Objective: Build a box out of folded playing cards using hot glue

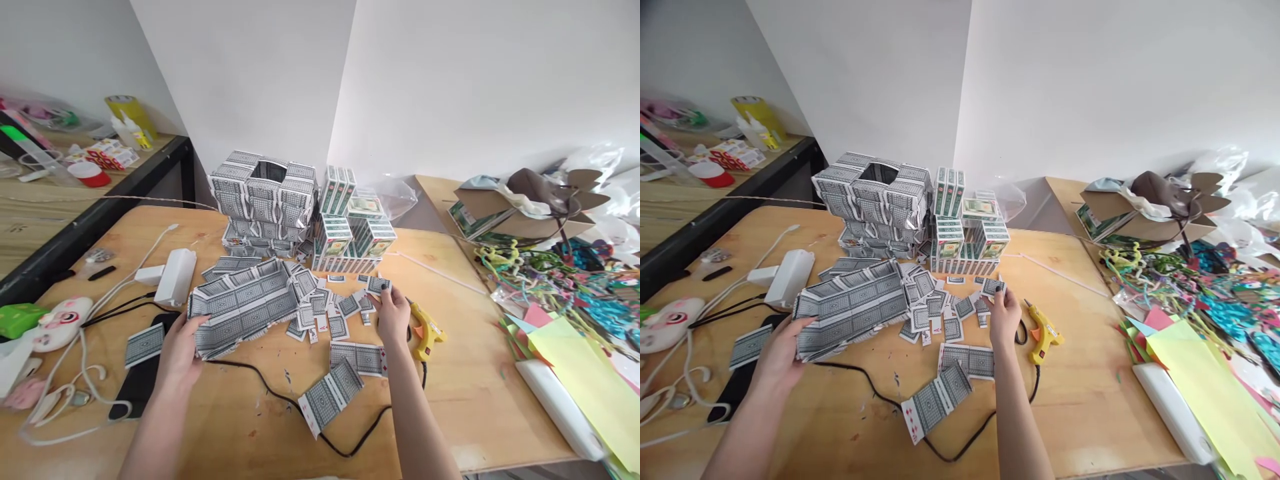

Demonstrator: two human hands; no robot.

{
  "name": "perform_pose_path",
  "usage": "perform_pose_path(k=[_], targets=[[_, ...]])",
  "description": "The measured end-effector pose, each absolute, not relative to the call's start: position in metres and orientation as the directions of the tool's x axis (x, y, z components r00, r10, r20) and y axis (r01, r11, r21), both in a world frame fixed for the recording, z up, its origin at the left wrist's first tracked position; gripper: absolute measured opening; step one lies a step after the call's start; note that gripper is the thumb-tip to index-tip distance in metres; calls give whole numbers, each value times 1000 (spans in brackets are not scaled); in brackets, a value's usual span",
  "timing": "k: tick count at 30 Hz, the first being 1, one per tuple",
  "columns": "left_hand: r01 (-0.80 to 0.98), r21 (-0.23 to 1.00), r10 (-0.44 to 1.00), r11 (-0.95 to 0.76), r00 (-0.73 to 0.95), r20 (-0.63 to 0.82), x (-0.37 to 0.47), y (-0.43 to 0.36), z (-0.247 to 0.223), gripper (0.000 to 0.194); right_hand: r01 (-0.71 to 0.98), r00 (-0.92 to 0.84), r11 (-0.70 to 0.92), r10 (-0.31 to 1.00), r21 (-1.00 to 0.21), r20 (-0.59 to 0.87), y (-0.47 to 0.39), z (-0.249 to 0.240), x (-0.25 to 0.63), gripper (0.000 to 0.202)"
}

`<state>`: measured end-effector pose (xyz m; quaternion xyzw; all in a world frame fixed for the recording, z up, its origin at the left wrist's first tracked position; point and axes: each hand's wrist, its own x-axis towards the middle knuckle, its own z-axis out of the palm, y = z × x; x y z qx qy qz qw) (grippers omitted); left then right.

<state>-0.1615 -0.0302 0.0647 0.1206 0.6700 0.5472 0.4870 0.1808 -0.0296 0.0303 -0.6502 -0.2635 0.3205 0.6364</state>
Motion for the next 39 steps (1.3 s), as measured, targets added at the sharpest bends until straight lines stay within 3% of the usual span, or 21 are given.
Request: perform_pose_path(k=[2,4,8,11,13,15,18,21,23,25,28,33,36,39], targets=[[-423,837,678,347,-503,-535,-163,-28,65,21,38,666,-84,745,-996,-38,-29,32,178,37],[-460,833,651,308,-537,-537,-164,-26,65,16,252,647,-193,763,-948,16,-29,32,177,43],[-450,863,636,230,-602,-483,-159,-21,66,19,654,546,-335,830,-678,117,-27,30,176,54],[-419,895,682,152,-611,-402,-151,-17,63,25,777,504,-303,825,-552,257,-26,32,172,57],[-380,920,722,93,-611,-325,-148,-15,59,26,795,500,-290,810,-532,307,-27,40,168,56],[-306,951,738,42,-632,-236,-146,-14,53,27,765,465,-271,860,-584,210,-32,53,163,49],[-188,982,740,-3,-661,-124,-148,-14,45,34,661,140,-238,971,-712,-195,-46,72,153,39],[-154,988,756,1,-647,-102,-149,-18,41,41,567,-293,-311,790,-763,-539,-65,77,144,42],[-175,984,767,29,-627,-134,-150,-21,42,42,528,-411,-388,662,-755,-627,-75,72,139,42],[-202,977,776,66,-605,-177,-150,-25,44,42,502,-407,-426,652,-753,-640,-81,64,138,38],[-218,970,787,106,-578,-216,-151,-29,46,44,482,-318,-414,738,-772,-595,-83,59,141,32],[-113,985,805,127,-569,-169,-154,-35,42,52,490,-30,-322,923,-810,-384,-74,76,159,37],[-13,994,805,109,-586,-96,-155,-37,36,55,365,211,-304,948,-880,-240,-65,83,168,39],[70,991,806,110,-590,-48,-155,-39,32,60,229,319,-252,932,-940,-172,-59,82,172,46]])
